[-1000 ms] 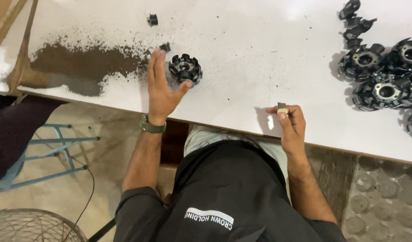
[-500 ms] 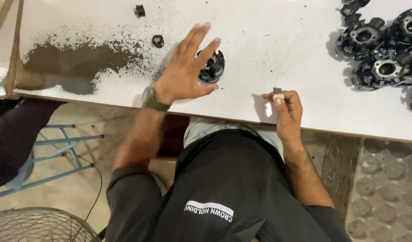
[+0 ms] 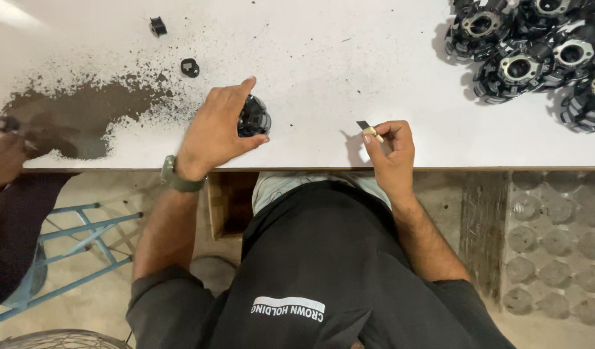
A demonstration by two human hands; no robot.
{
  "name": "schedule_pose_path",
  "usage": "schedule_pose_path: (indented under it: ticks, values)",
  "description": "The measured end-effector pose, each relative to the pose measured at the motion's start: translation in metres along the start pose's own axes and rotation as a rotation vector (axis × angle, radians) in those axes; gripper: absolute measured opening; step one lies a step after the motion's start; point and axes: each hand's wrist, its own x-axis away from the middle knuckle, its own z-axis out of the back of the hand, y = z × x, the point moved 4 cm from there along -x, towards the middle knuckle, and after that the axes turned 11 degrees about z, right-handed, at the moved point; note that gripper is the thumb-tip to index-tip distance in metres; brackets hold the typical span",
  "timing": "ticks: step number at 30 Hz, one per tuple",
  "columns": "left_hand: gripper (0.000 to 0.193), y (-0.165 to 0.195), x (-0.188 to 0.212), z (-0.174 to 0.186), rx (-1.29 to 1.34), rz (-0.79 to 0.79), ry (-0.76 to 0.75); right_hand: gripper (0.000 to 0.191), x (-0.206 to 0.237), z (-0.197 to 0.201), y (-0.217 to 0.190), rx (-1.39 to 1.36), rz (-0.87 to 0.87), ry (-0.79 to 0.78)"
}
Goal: The person sits at a workbench assembling small black plastic and metal components, fitting pieces into a hub-like part by hand and using a small flat tool to press parts into place. They complete one assembly, set it aside with finished units, pick up the next part, and repeat the process.
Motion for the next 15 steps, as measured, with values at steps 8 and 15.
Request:
schedule_pose_path:
  ticks: [8, 15]
  values:
    - [0.114, 0.090, -0.005, -0.069, 0.195, -0.174, 0.049, 0.028, 0.013, 0.005, -0.007, 0.058, 0.019, 0.074]
    - [0.072, 0.092, 0.000, -0.084, 0.335, -0.305, 0.280, 0.027, 0.019, 0.004, -0.026, 0.364, 0.165, -0.072]
